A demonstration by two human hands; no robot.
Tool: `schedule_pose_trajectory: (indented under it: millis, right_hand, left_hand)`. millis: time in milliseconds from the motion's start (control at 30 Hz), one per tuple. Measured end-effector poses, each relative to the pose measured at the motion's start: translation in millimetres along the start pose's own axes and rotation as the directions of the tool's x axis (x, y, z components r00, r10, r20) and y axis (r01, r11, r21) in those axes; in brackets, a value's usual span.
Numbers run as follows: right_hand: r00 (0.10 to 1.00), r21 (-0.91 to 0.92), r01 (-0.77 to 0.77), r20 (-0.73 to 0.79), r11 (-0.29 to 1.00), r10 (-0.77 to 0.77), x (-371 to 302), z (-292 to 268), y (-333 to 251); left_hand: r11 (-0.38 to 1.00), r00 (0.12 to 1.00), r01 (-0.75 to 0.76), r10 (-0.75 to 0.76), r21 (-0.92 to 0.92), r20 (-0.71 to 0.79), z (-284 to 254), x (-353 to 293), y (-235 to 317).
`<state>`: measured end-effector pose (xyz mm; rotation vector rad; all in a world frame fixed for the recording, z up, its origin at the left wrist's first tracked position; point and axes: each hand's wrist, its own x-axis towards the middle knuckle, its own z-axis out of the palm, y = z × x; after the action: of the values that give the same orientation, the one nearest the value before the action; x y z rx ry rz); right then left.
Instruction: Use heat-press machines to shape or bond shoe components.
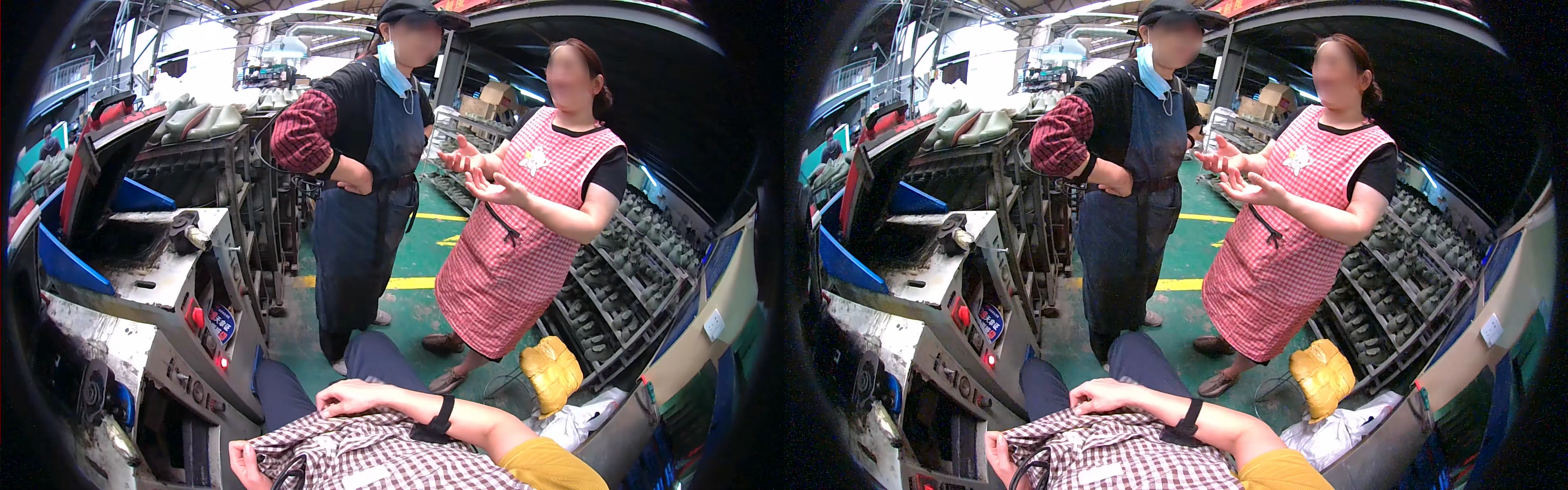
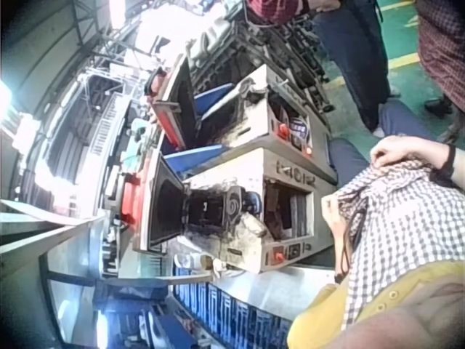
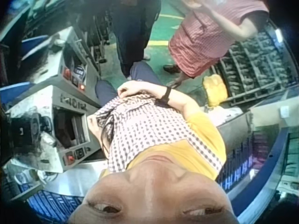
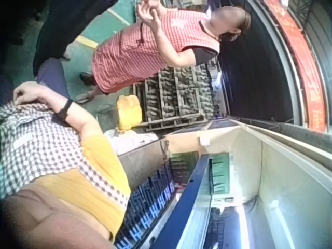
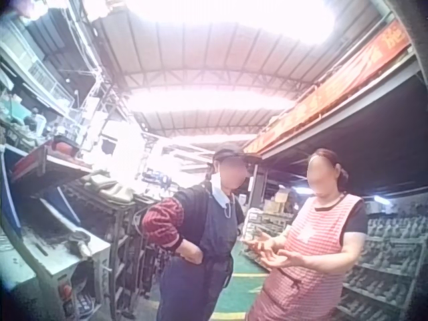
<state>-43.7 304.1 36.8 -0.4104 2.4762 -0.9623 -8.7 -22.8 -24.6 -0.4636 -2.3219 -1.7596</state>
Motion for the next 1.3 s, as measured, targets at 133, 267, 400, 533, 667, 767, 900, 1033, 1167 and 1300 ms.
schedule_pose_trajectory:
  millis: [133, 267, 400, 533, 667, 767, 900, 1033, 1167, 1300]
  right_hand:
    - [0.989, -0.054, -0.044, 0.14, 0.998, 0.051, -20, -19, 10]
    - [0.996, 0.013, -0.05, -0.067, 0.999, 0.051, -40, -24, 48]
    - [0.969, 0.249, -0.096, -0.199, 0.964, 0.148, -61, -44, 78]
    - [0.86, 0.42, -0.053, -0.443, 0.906, 0.255, -90, -52, 89]
    - [0.696, 0.435, 0.128, -0.679, 0.891, 0.231, -104, -63, 87]
    - [0.608, 0.489, 0.212, -0.744, 0.846, 0.278, -94, -61, 80]
    - [0.475, 0.566, 0.358, -0.795, 0.743, 0.377, -85, -60, 85]
    - [0.491, 0.585, 0.391, -0.786, 0.711, 0.376, -80, -57, 84]
    - [0.595, 0.714, 0.417, -0.683, 0.563, 0.425, -83, -57, 81]
    - [0.654, 0.759, 0.417, -0.632, 0.5, 0.415, -81, -57, 81]
  left_hand:
    - [0.998, 0.998, -0.018, 0.021, 0.065, -0.054, 3, -2, -10]
    - [0.956, 0.967, 0.23, -0.246, -0.181, -0.069, 0, 1, 19]
    - [0.916, 0.902, 0.349, -0.385, -0.197, -0.194, 4, -3, 25]
    - [0.942, 0.967, 0.168, -0.215, -0.29, -0.14, 9, 9, 31]
    - [0.888, 0.958, 0.217, -0.273, -0.406, -0.085, 18, 15, 40]
    - [0.851, 0.936, 0.275, -0.343, -0.448, -0.078, 19, 11, 33]
    - [0.832, 0.934, 0.314, -0.357, -0.457, -0.01, 25, 8, 31]
    - [0.77, 0.903, 0.374, -0.43, -0.517, 0.013, 19, 7, 31]
    - [0.725, 0.882, 0.426, -0.467, -0.54, 0.068, 16, 6, 14]
    - [0.753, 0.879, 0.44, -0.473, -0.49, 0.061, 17, 10, 18]
